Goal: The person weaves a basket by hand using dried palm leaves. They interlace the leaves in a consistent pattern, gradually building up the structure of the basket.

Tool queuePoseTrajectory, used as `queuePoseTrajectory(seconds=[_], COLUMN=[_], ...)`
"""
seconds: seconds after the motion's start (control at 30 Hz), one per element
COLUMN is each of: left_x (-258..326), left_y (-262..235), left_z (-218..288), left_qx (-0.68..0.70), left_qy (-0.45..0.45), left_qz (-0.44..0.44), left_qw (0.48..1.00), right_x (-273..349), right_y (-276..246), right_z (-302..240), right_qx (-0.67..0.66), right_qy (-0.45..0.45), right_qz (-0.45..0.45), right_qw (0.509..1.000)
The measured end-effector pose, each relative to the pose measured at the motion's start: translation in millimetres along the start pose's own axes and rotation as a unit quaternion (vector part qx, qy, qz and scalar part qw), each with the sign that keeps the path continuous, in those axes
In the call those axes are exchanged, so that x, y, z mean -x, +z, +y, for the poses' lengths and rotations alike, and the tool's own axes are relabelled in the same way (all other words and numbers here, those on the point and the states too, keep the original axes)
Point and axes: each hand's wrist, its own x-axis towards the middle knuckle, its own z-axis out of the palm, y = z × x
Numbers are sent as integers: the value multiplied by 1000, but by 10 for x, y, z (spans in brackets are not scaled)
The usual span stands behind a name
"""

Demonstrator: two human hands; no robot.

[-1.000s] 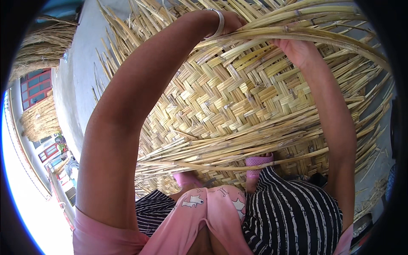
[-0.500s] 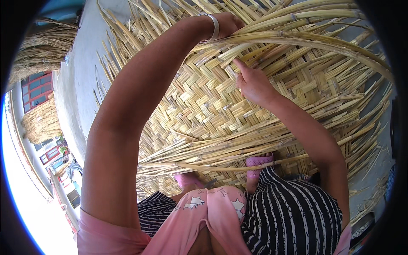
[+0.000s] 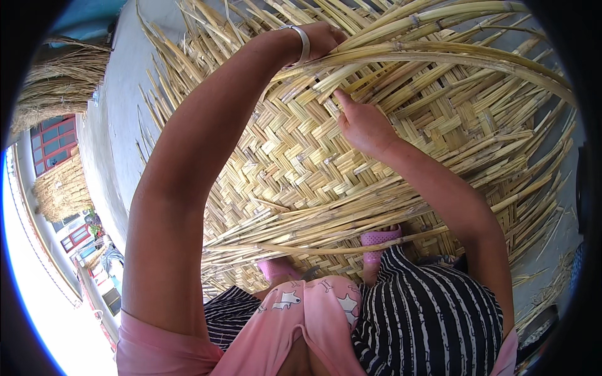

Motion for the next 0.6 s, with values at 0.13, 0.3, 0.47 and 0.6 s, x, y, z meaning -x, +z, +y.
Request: queuePoseTrajectory(seconds=[0.13,0.3,0.47,0.6], left_x=[33,-19,-3,-42], left_y=[-45,-23,-12,-21], left_z=[50,-22,10,-19], left_qx=[-15,22,23,16], left_qy=[-19,-24,-35,-33], left_qz=[-5,-18,-9,-6], left_qw=[1000,999,999,999], right_x=[43,15,-51,-106], right_y=[-127,-14,-31,-51], right_z=[-63,38,104,201], right_qx=[-43,-83,-132,-173], right_qy=[61,62,65,61], right_qz=[-3,64,39,72], right_qw=[997,993,988,980])
